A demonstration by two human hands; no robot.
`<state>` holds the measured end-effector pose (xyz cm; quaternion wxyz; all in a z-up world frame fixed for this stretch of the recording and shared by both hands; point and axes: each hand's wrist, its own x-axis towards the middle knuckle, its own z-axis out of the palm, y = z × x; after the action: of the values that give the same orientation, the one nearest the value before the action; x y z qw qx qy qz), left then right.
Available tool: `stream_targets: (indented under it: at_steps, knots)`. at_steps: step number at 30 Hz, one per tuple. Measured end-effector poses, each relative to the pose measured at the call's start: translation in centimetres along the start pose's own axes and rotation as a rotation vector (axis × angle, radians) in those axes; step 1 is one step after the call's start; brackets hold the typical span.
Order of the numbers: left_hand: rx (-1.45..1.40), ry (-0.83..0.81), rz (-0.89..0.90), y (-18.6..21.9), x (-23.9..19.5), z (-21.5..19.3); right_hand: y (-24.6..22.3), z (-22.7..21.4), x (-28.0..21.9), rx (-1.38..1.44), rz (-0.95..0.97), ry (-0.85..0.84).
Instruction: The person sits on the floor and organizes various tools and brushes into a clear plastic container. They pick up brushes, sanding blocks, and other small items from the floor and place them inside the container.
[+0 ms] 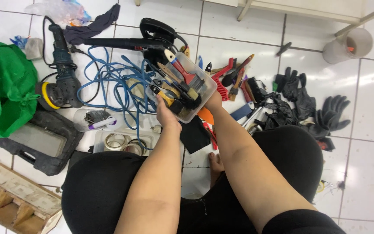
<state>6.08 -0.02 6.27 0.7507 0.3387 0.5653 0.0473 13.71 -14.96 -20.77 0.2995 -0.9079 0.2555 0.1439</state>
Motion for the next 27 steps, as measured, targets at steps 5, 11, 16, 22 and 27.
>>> stream_targets:
  at_steps: [5,11,16,22,27]
  knots:
    - [0.018,-0.028,0.020,-0.1,-0.3,-0.4,2.4,-0.5,2.7,0.149,0.079,0.038]
    - [-0.029,-0.033,0.091,-1.0,0.5,-2.0,1.2,-9.0,1.3,0.537,0.026,0.203]
    - [0.056,-0.064,0.123,-1.9,-0.4,-2.9,-7.8,-21.5,-10.9,0.863,-0.132,0.217]
    - [0.155,-0.149,0.073,-2.6,-2.4,-2.2,-9.1,-26.1,-15.2,0.804,-0.344,-0.102]
    - [0.195,-0.287,-0.021,-1.9,-7.5,-0.9,-5.9,-23.3,-12.8,0.386,-0.522,-0.256]
